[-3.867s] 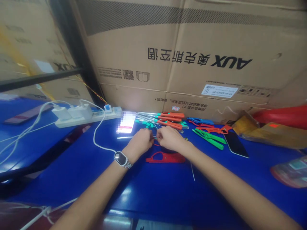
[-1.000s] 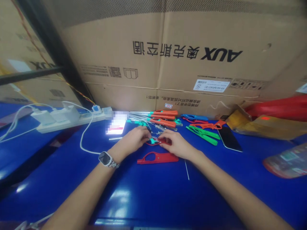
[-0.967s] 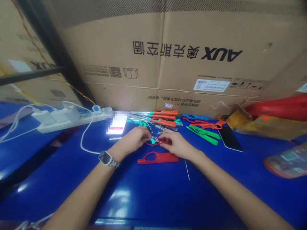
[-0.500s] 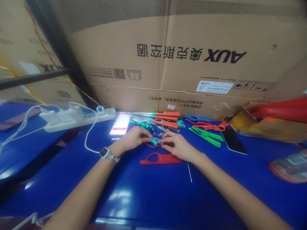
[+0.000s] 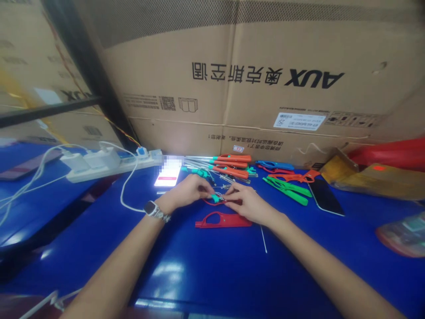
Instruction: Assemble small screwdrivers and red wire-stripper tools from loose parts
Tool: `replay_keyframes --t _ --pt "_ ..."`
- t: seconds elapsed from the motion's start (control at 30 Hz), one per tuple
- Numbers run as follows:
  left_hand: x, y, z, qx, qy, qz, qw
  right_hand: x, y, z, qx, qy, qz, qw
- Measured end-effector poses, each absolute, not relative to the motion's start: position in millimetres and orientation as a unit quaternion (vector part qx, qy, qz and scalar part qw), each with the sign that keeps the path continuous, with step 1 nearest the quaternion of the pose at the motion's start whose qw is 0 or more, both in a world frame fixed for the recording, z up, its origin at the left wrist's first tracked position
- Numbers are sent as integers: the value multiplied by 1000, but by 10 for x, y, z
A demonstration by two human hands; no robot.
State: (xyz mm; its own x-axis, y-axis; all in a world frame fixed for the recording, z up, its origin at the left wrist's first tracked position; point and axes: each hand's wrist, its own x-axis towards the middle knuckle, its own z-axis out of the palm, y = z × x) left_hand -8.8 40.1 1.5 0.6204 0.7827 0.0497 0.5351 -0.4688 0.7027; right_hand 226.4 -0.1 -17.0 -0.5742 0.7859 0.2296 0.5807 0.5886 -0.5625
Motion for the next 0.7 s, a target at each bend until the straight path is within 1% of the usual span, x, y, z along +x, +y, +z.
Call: replay_keyframes --t 0.1,0.2,0.7 --pt "-122 463 -16 820 384 202 373 2263 4 -175 -398 -861 217 232" --pt "-121 481 -55 812 391 211 380 2259 1 -175 -403 -861 209 230" --pt "-124 376 17 840 380 228 314 2274 -9 -163 -411 -860 204 222"
